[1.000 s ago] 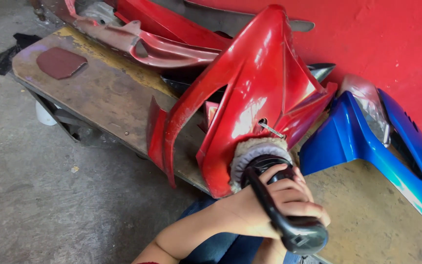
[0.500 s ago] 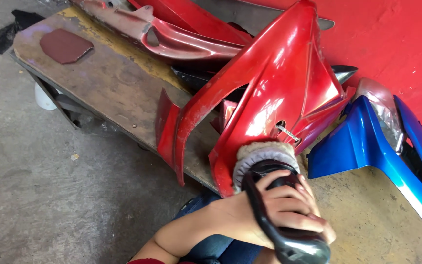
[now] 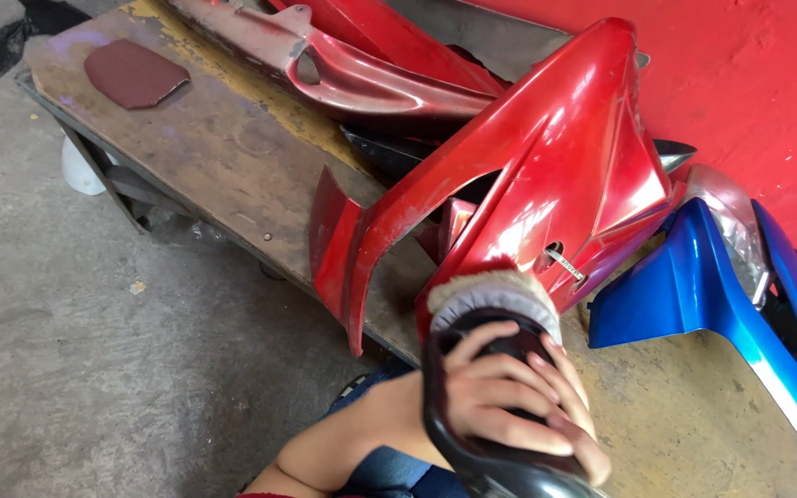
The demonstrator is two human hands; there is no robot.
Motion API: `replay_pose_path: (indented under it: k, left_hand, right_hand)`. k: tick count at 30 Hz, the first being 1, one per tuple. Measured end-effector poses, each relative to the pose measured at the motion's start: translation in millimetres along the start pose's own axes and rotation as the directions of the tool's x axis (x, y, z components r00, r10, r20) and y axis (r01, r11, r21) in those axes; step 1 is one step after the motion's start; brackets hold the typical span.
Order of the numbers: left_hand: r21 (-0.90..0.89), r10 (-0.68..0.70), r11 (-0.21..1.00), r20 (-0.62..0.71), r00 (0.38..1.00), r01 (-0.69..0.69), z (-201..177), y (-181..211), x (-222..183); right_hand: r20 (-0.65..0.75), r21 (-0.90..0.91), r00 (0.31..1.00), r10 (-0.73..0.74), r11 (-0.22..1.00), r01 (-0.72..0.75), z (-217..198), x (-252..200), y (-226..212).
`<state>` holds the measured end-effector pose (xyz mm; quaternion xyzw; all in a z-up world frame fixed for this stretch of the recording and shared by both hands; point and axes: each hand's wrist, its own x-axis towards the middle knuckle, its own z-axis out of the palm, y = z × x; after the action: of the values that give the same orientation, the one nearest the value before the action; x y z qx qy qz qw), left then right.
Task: The person uses a handheld electric polisher with a buffing pad to polish a red motorcycle fairing. They move the tool across the curved surfaces of the fairing, working on different sections throughout the clip.
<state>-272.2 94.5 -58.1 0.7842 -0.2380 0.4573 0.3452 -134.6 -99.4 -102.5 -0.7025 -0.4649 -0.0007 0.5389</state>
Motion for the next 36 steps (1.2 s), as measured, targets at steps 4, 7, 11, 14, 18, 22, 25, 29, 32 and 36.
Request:
replay_pose_path:
  k: [4, 7, 11, 14, 18, 22, 25, 29, 32, 36]
  left_hand:
    - [-0.016, -0.008, 1.0, -0.063, 0.998, 0.007, -26, -3, -7]
    - [-0.012, -0.035, 0.999, -0.046, 0.998, 0.034, -28, 3, -7]
    - [-0.057, -0.024, 0.998, -0.019, 1.0, 0.023, -15, 7, -11]
    - [-0.078, -0.003, 0.997, -0.018, 1.0, 0.002, -22, 5, -13]
    - [-0.076, 0.024, 0.997, -0.064, 0.998, -0.029, -40, -5, -19]
    - [-0.081, 0.03, 0.996, -0.102, 0.994, -0.038, -32, -2, -24]
    - [-0.098, -0.014, 0.995, -0.002, 1.0, 0.013, -31, 12, -24]
    - [-0.12, -0.036, 0.992, 0.078, 0.996, 0.045, -25, 12, -31]
    - [-0.082, 0.015, 0.997, -0.01, 1.0, -0.015, -19, 4, -37]
    - [-0.054, 0.035, 0.998, -0.097, 0.995, -0.041, -10, 4, -39]
  right_hand:
    - [0.025, 0.042, 0.92, -0.392, 0.92, 0.391, 38, 31, -51]
    - [-0.041, 0.016, 0.91, -0.413, 0.91, 0.414, 45, 31, -61]
    - [-0.074, 0.026, 0.919, -0.386, 0.921, 0.389, 22, 8, -31]
    - [0.027, 0.015, 0.922, -0.387, 0.922, 0.387, 15, 8, -28]
    - [0.026, -0.073, 0.859, -0.511, 0.856, 0.512, 53, 39, -76]
    - [0.078, -0.118, 0.839, -0.539, 0.83, 0.545, 46, 35, -74]
    - [0.121, -0.12, 0.867, -0.484, 0.86, 0.496, 21, 16, -50]
    - [0.301, -0.038, 0.822, -0.483, 0.855, 0.517, 6, 8, -32]
    - [0.325, 0.032, 0.784, -0.528, 0.835, 0.549, 16, 13, -38]
    - [0.334, -0.008, 0.79, -0.515, 0.836, 0.548, 20, 14, -45]
